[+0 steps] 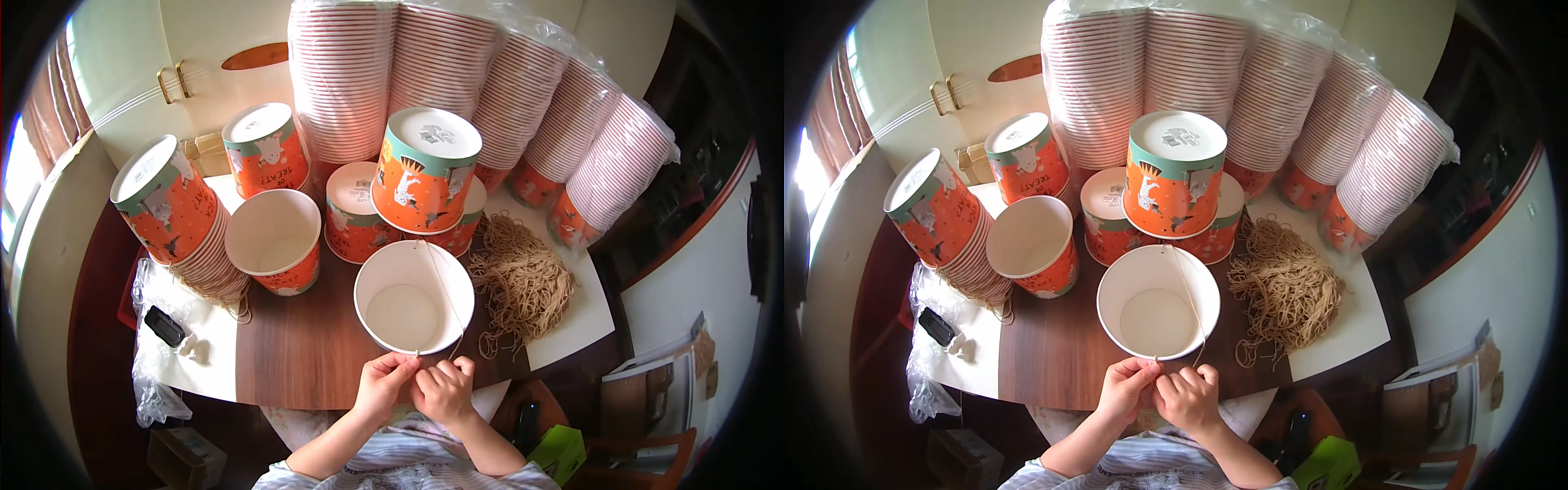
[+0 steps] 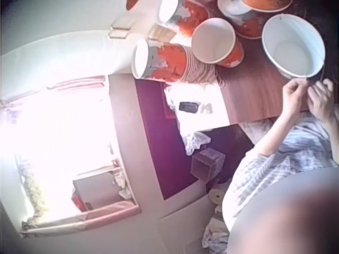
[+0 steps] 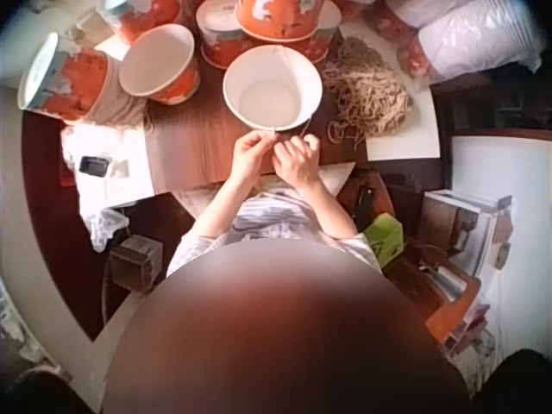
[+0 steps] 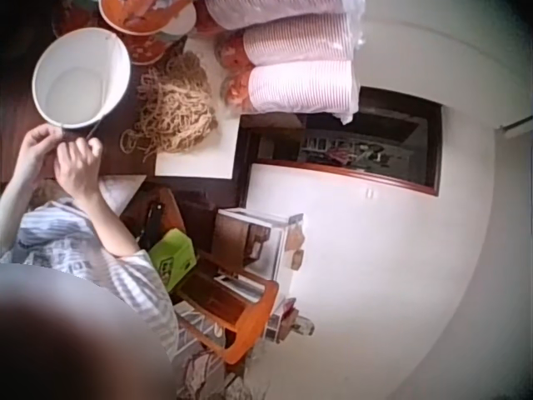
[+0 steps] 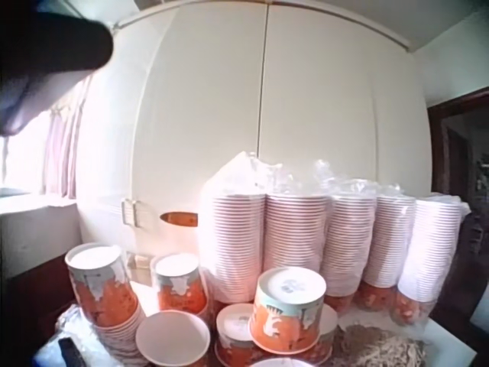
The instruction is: Attaching string handles to printed paper buckets in a packaging workspace.
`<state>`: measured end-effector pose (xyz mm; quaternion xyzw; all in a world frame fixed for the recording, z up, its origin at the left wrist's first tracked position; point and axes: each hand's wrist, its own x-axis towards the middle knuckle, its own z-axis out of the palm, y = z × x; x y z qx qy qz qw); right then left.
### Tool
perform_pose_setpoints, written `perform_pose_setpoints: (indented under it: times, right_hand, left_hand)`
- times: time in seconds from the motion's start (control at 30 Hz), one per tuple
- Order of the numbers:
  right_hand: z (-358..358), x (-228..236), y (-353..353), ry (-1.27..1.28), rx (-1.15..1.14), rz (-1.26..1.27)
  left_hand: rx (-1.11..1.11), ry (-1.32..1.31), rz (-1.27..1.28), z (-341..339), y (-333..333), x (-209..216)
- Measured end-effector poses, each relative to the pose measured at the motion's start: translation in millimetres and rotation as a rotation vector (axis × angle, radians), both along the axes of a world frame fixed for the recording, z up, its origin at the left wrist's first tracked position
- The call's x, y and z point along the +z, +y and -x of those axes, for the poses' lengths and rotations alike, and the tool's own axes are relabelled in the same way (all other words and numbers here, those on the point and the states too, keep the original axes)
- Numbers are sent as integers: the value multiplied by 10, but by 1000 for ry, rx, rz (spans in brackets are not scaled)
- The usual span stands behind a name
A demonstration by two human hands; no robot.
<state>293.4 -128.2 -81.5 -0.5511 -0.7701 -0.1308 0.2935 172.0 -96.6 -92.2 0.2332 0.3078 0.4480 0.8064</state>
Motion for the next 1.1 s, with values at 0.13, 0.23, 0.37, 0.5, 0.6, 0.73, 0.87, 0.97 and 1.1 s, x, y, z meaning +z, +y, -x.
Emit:
perform_pose_setpoints:
  times: [0.13,0.23,0.37,0.5,0.6,0.73,0.87,0.97,1.1]
  right_hand:
    - [-1,11,-30,-23,11,15]
    - [6,35,-31,-18,26,8]
    - [1,28,-30,-22,36,3]
    - [-15,38,-34,-24,28,22]
    - [-63,53,-11,-43,10,19]
    - [-146,175,-76,-102,-25,1]
    - [-151,312,-138,-157,42,-27]
    - [-101,458,-155,-171,203,12]
    - [-33,580,-182,-234,422,32]
  left_hand:
    - [-17,4,29,5,41,154]
    - [45,46,47,-16,58,205]
    - [-14,-14,75,17,69,164]
    - [-7,-49,56,11,76,107]
    - [-11,81,-66,34,138,26]
    - [130,295,-179,287,267,-118]
    - [263,534,-388,452,603,129]
    - [96,954,-578,425,927,325]
    - [-149,1024,-591,492,956,513]
